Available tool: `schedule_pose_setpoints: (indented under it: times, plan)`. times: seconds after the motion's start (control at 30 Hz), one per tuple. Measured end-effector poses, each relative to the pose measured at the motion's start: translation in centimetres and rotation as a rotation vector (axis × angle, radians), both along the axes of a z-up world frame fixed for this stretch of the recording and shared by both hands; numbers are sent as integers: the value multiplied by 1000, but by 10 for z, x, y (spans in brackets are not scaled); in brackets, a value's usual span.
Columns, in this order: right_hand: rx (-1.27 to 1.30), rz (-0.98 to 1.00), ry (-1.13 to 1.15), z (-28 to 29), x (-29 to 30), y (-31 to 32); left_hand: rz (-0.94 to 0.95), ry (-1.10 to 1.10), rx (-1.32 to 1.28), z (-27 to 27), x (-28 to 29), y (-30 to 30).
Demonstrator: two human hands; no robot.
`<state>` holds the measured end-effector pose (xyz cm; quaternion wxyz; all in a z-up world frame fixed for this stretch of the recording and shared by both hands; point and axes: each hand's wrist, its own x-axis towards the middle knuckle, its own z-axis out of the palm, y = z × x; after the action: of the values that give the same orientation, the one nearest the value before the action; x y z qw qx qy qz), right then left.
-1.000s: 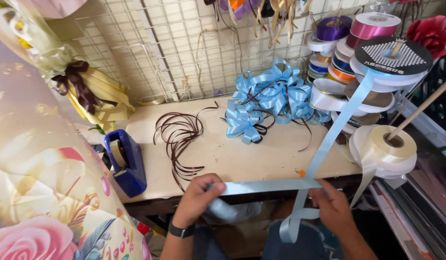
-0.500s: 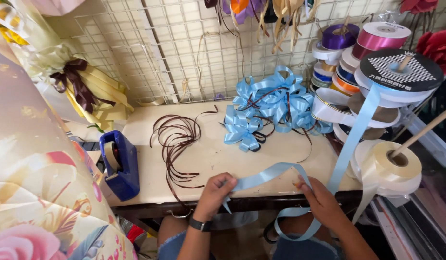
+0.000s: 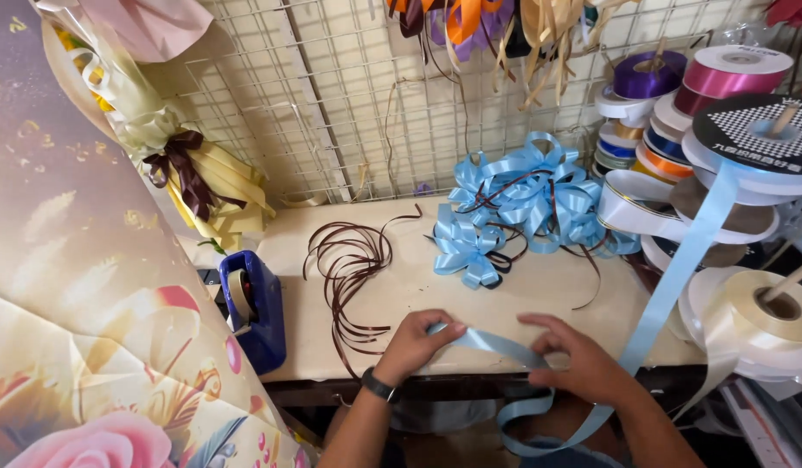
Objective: The person ties a light blue ribbon into a bow using a thin brown wire to secure the center. They then use scissors to trim the ribbon ends and adjust the bow's shape. The finished bow is placed on a pile of similar bows on the table.
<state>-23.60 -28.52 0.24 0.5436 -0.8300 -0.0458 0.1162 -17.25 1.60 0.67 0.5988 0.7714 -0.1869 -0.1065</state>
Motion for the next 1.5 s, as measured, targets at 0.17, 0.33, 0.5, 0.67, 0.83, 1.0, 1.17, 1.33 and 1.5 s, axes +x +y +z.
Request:
schedule_pose_setpoints:
  times: [0.17, 0.33, 0.5, 0.67, 0.83, 1.0, 1.17, 1.33, 1.5]
  plan:
    - [146, 70, -100, 11, 90, 50, 1, -41, -211, -6, 68, -26]
    - [389, 22, -108, 3, 182, 77, -42, 41, -404, -2, 132, -26]
    - [741, -175, -99, -16, 247, 96, 175, -213, -390, -30, 197, -29]
    - [763, -202, -45, -52, 267, 113, 400, -352, -108, -56, 215, -25]
    - [550, -9, 16, -22, 229, 118, 466, -421, -8, -51, 216, -9]
    - [167, 337, -188, 8, 199, 117, 608, 78, -684, -43, 233, 5]
    - [-206, 81, -830, 0, 222, 99, 290, 322, -804, -48, 226, 6]
    - [-304, -141, -1118, -2, 226, 78, -123, 338, -541, -42, 198, -8]
    - [-237, -125, -1133, -9, 224, 84, -112, 189, -450, -91, 215, -22]
